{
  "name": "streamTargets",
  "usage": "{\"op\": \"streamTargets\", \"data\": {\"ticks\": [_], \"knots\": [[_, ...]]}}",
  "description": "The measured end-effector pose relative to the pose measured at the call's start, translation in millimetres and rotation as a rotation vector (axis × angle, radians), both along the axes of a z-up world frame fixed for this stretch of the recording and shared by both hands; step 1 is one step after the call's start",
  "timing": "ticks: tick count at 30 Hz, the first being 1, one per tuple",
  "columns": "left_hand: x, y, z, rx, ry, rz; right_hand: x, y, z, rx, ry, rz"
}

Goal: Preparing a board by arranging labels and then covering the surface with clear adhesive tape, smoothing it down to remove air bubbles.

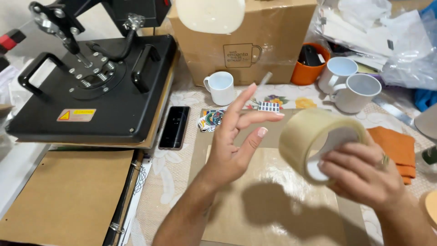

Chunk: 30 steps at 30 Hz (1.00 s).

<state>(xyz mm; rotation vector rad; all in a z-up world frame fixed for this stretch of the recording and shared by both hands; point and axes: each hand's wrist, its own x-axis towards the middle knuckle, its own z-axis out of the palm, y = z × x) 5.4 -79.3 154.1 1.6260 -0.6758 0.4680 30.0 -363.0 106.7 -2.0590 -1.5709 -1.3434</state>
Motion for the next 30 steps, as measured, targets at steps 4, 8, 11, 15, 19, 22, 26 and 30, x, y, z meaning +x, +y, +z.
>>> {"op": "streamTargets", "data": {"ticks": [4,8,11,15,19,22,26,30], "knots": [[-5.4,-2.3,-9.0,0.068,-0.117,-0.074,-16.3,8.7,14.9,-0.106,-0.106,-0.013],[-17.4,-6.7,-6.4,0.102,-0.143,-0.071,-17.9,-1.2,12.8,-0.195,-0.193,-0.105],[-20.2,-11.9,-11.2,0.092,-0.193,-0.069,-26.2,0.4,21.3,-0.198,-0.201,-0.137],[-20.9,-15.3,-15.7,0.080,-0.339,0.003,-24.8,-3.3,21.5,-0.191,-0.291,-0.154],[-27.1,-12.2,-12.2,0.076,-0.424,0.037,-29.9,-8.0,14.1,-0.244,-0.297,-0.078],[-30.4,-7.6,-7.1,0.063,-0.333,-0.086,-33.6,-3.2,15.4,-0.276,-0.306,0.021],[-32.6,-3.2,-3.5,0.117,-0.186,-0.318,-37.5,5.4,10.9,-0.295,-0.298,0.080],[-33.8,-4.1,-4.9,0.078,-0.195,-0.359,-35.5,7.1,9.6,-0.270,-0.293,0.079]]}}
